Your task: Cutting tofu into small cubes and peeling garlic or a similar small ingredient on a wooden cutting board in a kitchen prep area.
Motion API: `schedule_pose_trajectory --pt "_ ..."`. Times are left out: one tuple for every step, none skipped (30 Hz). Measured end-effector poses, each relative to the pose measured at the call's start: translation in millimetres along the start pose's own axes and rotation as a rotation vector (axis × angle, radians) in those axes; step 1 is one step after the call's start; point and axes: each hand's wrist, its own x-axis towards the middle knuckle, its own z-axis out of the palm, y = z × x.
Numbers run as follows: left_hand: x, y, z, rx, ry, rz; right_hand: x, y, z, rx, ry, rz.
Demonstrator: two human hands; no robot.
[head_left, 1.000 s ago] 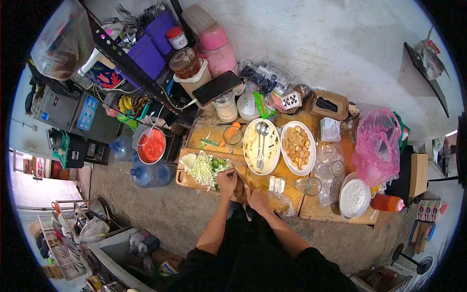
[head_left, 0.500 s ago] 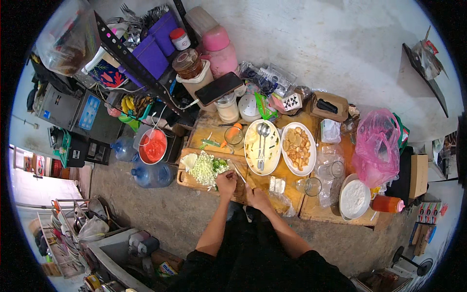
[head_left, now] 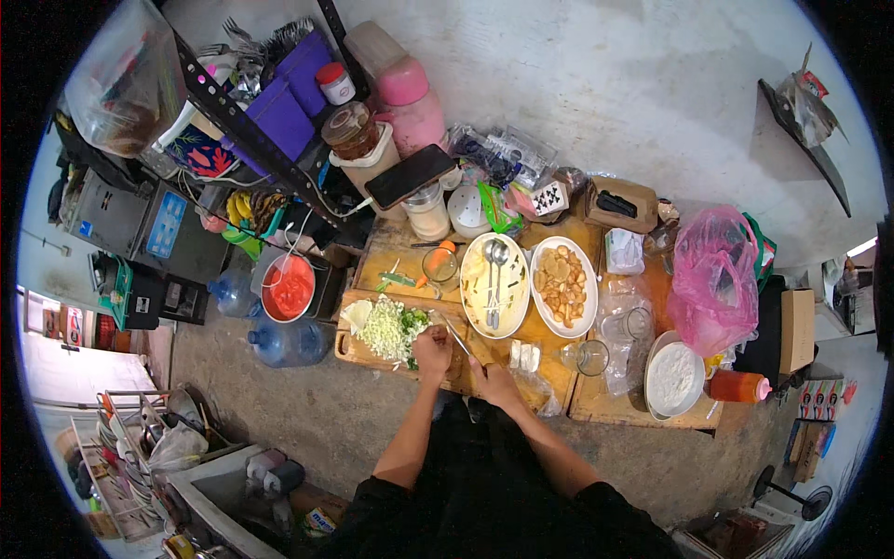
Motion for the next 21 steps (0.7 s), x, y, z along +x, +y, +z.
schedule_pose_trajectory --pt "-1 -3 0 0.0 0.0 0.001 0 -1 0 -0.016 -0.028 0.008" --pt "0 -5 0 0.033 0.01 0.006 2 3 2 -0.015 -0.024 0.005" --pt "0 -8 2 0.066 0.02 0.01 4 6 6 -0.013 -0.016 -0.016" --pt "0 -11 3 0.066 0.023 0.013 6 10 9 -0.01 -0.009 -0.037" --pt "0 -13 3 0.059 0.018 0.01 7 9 9 -0.01 -0.011 -0.041" --pt "1 -15 2 0.052 0.014 0.006 8 8 9 -0.011 -0.021 -0.015" --pt "1 -17 2 0.053 0.018 0.005 9 7 9 -0.012 -0.031 0.011" --pt "1 -16 3 0.048 0.014 0.013 10 7 9 -0.012 -0.031 0.01" --pt "1 -15 3 0.043 0.009 0.021 11 8 10 -0.004 -0.043 0.012" --pt "0 -15 2 0.043 0.01 0.02 12 8 10 0.004 -0.055 0.014" --pt "0 -14 1 0.043 -0.002 0.033 14 10 11 0.003 -0.055 0.013" --pt "1 -13 1 0.043 -0.015 0.045 15 12 11 0.039 -0.044 -0.014" --pt "1 -12 1 0.041 -0.013 0.046 16 14 12 0.075 -0.032 -0.041" --pt "1 -13 1 -0.036 -0.038 -0.017 17 13 12 0.073 -0.032 -0.045" --pt "0 -13 0 -0.112 -0.062 -0.079 17 13 13 0.073 -0.044 -0.028" --pt "0 -14 0 -0.114 -0.059 -0.077 18 13 13 0.073 -0.055 -0.011" --pt "1 -11 0 -0.226 -0.081 -0.149 18 16 14 0.073 -0.05 -0.01" --pt "2 -7 0 -0.338 -0.104 -0.221 18 18 17 0.145 0.042 -0.112" --pt "3 -4 1 -0.34 -0.109 -0.215 19 20 18 0.217 0.134 -0.214" --pt "2 -2 -2 -0.497 -0.136 -0.297 15 12 11 0.216 0.13 -0.218" --pt "3 -4 -5 -0.654 -0.157 -0.38 4 -6 -2 0.287 -0.031 -0.067"
